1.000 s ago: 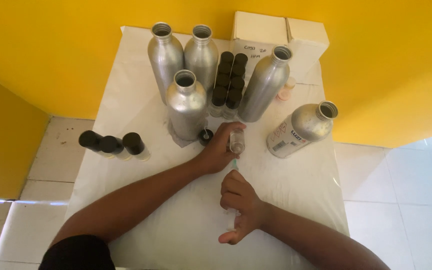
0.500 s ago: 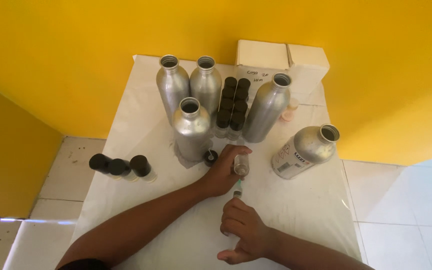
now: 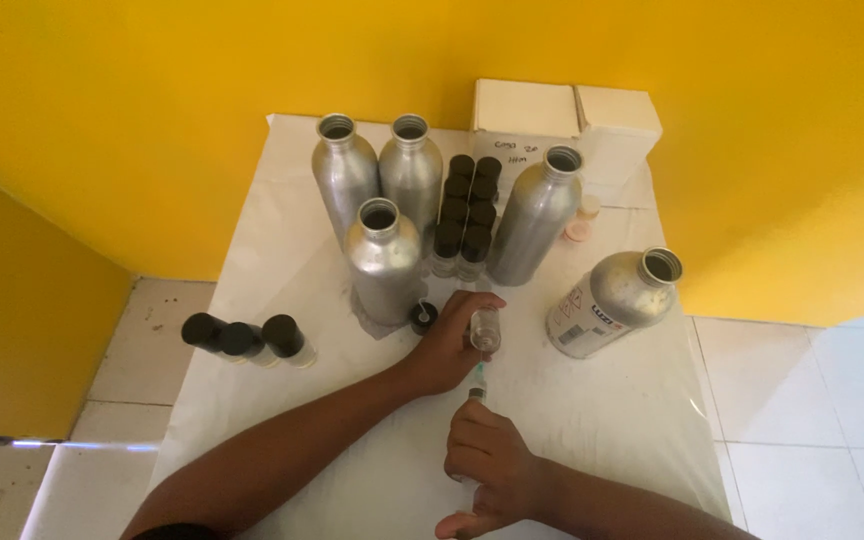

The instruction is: Transferring liquid fragrance from a large aluminum container to small glass bottles using a syringe.

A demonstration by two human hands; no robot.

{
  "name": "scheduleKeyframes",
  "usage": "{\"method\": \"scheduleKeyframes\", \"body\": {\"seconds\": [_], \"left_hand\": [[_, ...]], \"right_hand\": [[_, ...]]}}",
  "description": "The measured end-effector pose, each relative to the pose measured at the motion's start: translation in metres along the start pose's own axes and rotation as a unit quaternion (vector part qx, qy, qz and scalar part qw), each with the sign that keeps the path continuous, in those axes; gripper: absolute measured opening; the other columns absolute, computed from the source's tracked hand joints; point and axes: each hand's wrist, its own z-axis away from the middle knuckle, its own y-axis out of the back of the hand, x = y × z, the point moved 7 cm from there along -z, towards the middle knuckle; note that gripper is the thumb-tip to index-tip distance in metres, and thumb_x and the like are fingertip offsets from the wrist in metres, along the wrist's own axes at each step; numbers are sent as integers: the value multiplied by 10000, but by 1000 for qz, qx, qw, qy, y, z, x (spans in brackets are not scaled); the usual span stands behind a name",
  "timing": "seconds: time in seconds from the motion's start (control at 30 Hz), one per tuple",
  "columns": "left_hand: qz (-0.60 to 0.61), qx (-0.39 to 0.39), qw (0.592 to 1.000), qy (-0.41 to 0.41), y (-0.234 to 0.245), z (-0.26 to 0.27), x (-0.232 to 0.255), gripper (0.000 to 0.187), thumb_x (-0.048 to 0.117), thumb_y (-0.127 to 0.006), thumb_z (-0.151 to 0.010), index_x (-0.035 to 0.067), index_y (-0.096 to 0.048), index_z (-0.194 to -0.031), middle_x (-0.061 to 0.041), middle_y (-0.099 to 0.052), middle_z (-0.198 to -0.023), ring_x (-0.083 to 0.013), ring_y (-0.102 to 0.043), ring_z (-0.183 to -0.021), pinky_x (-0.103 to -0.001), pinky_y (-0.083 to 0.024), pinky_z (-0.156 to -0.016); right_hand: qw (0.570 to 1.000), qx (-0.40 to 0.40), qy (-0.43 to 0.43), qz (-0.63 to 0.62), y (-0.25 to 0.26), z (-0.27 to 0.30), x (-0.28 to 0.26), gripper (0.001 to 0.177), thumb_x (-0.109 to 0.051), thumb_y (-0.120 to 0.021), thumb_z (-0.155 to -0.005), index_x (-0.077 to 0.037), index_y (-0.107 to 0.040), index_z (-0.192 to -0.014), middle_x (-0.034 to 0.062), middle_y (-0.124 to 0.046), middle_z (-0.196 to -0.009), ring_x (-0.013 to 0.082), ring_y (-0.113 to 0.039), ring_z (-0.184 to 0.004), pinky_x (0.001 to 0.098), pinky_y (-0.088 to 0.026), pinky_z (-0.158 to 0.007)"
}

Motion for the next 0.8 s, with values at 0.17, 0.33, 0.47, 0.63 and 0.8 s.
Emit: {"method": "scheduleKeyframes", "body": {"seconds": [0.17, 0.33, 0.47, 0.63, 0.8], "left_hand": [[-16, -2, 1000, -15, 1, -1, 0, 695, -124, -655, -796, 134, -438, -1403, -104, -444, -1287, -258, -506, -1102, -373, -468, -948], [-29, -9, 999, 24, 1, -2, -3, 708, -113, -693, -778, 145, -449, -1390, -104, -448, -1336, -287, -512, -1180, -414, -447, -1017], [-14, -14, 1000, 9, 1, 1, -2, 681, -98, -670, -789, 130, -443, -1390, -107, -442, -1375, -301, -497, -1238, -427, -431, -1050], [-19, -23, 1000, 8, 4, -5, -2, 671, -94, -674, -798, 118, -442, -1391, -115, -447, -1352, -294, -505, -1200, -423, -444, -1023], [-25, -17, 999, -12, 4, -5, 0, 640, -65, -673, -817, 103, -455, -1394, -122, -447, -1371, -299, -503, -1217, -408, -429, -1050]], "right_hand": [[999, 0, 27, -20, 2, -2, -4, 546, -530, -502, -1066, -91, -514, -742, 57, -496, -748, 235, -437, -688, 354, -438, -689], [999, 10, -7, -51, 0, 5, 2, 506, -487, -489, -1072, -114, -504, -730, 49, -495, -728, 221, -434, -704, 351, -402, -678], [998, -1, -7, -66, 1, 7, 3, 422, -380, -537, -1077, -99, -519, -763, 67, -535, -760, 240, -484, -735, 358, -464, -727], [997, -3, -24, -74, -3, 11, 14, 409, -378, -572, -1055, -114, -517, -748, 49, -535, -741, 228, -488, -730, 362, -449, -714], [998, -19, -6, -67, 5, -1, 11, 280, -210, -590, -986, -95, -523, -740, 68, -538, -763, 252, -478, -720, 362, -441, -719]]}}
